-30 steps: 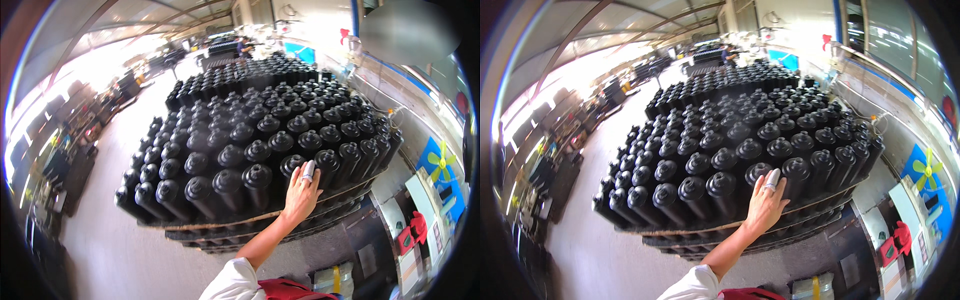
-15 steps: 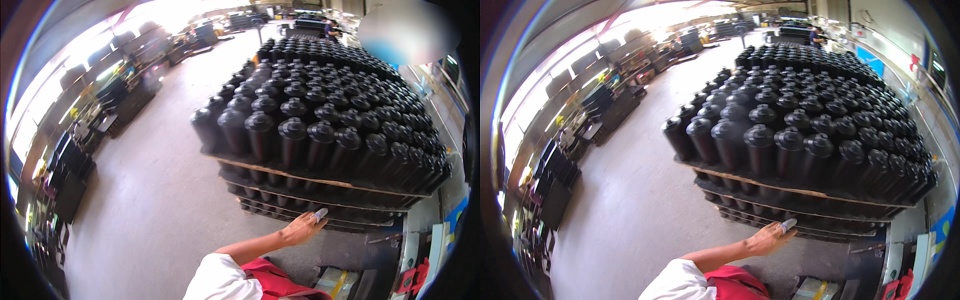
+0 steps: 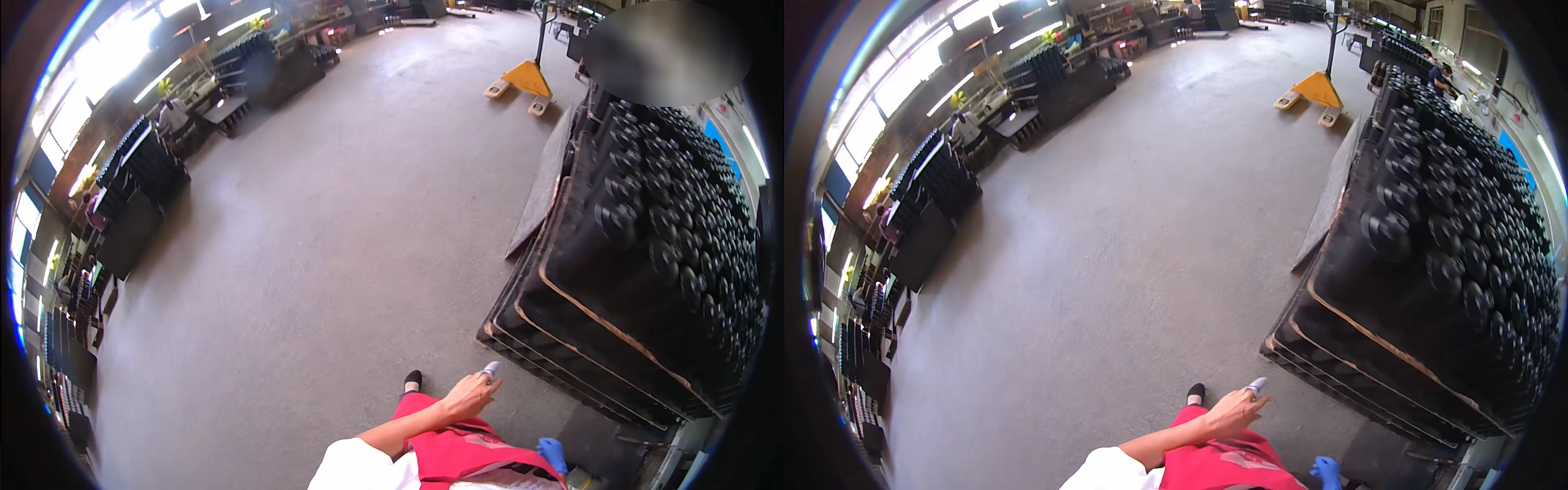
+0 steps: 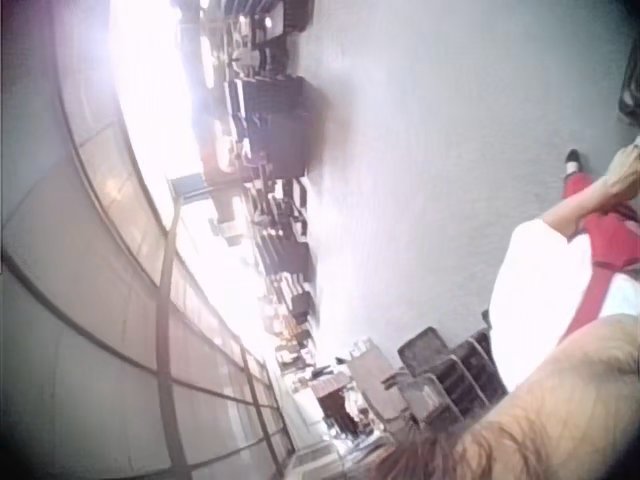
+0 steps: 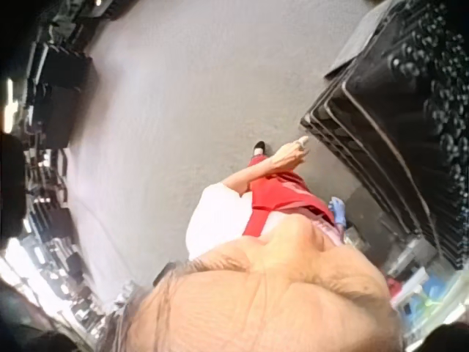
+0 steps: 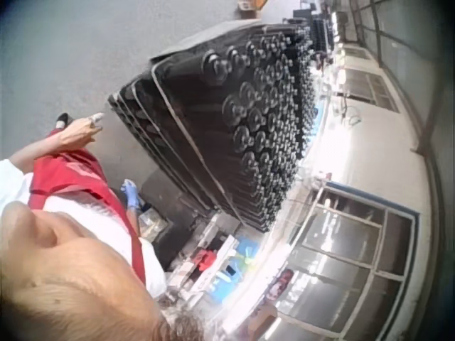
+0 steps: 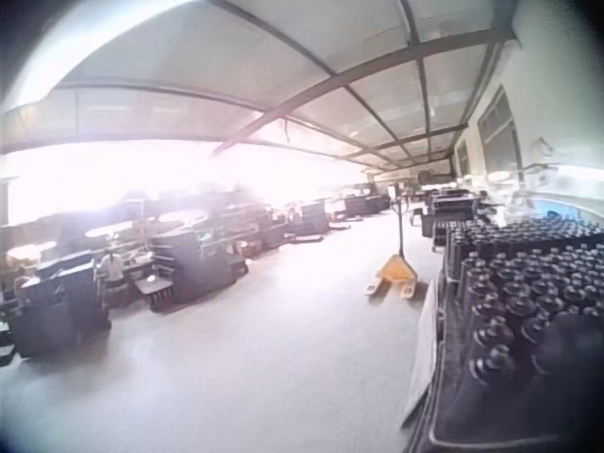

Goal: The person applies a decorative label to a black cylindrical can using a red cloth and a green sponge. They then move to a large tray of similar cans and systematically pick them up and place them onto a workbench, handling them one by one.

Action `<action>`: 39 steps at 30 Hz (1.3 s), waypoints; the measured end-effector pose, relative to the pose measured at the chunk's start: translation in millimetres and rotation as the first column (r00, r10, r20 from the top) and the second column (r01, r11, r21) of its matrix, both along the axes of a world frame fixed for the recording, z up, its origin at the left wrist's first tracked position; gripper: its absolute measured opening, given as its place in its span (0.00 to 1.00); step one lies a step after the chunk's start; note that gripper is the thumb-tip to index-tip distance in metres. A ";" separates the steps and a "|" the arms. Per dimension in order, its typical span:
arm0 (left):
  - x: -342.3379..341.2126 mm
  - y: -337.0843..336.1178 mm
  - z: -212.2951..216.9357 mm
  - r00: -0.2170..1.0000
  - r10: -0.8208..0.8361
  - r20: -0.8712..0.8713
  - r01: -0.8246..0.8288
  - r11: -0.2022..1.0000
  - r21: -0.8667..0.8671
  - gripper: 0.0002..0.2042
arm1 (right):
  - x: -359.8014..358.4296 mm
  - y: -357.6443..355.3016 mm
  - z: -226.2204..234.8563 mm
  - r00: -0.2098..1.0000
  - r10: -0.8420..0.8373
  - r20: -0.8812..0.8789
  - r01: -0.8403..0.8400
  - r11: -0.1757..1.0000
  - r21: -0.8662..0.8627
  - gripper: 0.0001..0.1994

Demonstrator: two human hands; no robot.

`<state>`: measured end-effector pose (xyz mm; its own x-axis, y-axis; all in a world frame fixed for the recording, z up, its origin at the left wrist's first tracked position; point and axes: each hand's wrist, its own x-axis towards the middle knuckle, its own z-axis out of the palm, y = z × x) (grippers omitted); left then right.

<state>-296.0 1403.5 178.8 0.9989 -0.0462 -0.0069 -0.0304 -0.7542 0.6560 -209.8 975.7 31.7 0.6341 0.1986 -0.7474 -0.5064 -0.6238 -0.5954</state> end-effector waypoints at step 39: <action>158.1 -261.3 51.3 0.729 -0.684 -0.028 0.684 0.729 0.012 0.14 | -242.4 -158.4 -20.1 0.499 -0.867 -0.001 0.866 0.499 0.045 0.12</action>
<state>-137.9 1142.2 230.1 0.6966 -0.7166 -0.0359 -0.5302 -0.5478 0.6472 -452.2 817.4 11.6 0.5172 -0.4333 -0.7381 -0.7698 0.1414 -0.6224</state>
